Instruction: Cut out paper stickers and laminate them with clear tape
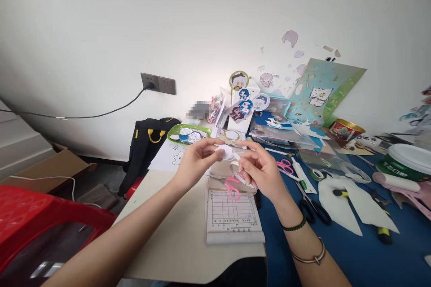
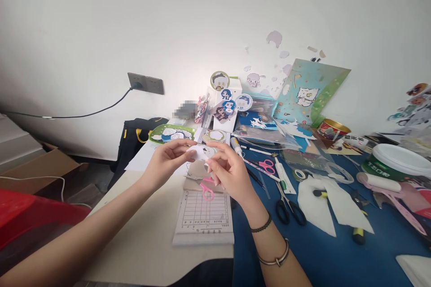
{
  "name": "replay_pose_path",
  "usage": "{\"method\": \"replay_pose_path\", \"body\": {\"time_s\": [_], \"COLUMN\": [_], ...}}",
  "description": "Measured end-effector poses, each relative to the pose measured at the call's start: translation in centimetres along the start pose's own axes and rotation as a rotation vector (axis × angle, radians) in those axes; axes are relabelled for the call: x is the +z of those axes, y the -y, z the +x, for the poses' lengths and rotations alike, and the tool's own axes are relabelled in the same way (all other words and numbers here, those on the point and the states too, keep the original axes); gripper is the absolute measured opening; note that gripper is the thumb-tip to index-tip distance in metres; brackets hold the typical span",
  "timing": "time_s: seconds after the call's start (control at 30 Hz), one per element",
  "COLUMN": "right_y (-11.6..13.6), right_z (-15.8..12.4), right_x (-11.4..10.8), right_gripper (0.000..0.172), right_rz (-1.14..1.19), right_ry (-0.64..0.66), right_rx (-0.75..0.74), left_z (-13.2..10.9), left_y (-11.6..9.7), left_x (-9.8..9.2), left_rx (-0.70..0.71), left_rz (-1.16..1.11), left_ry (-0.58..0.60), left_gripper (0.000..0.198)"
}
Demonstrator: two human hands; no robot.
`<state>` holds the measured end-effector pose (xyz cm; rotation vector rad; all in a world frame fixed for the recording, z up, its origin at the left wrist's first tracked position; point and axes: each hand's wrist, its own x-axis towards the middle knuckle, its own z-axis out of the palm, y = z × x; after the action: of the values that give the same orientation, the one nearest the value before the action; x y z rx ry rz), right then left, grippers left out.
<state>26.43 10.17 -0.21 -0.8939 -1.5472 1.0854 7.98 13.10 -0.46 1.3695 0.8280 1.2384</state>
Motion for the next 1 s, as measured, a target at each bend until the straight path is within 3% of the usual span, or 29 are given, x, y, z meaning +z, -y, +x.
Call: {"method": "replay_pose_path", "body": {"time_s": [0.27,1.0], "right_y": [-0.32,-0.46], "right_z": [-0.39,-0.12], "right_x": [0.67,0.53], "right_gripper": [0.019,0.017], "right_rz": [-0.284,-0.282], "right_ry": [0.0,-0.047], "right_rx": [-0.128,-0.102], "left_z": [-0.44,-0.59], "left_y": [-0.38,-0.5], "left_x": [0.51,0.81], "left_rx": [0.006,-0.077], "left_rz": [0.021,-0.039], "left_ry": [0.058,0.071], "left_gripper": [0.014,0.011]}}
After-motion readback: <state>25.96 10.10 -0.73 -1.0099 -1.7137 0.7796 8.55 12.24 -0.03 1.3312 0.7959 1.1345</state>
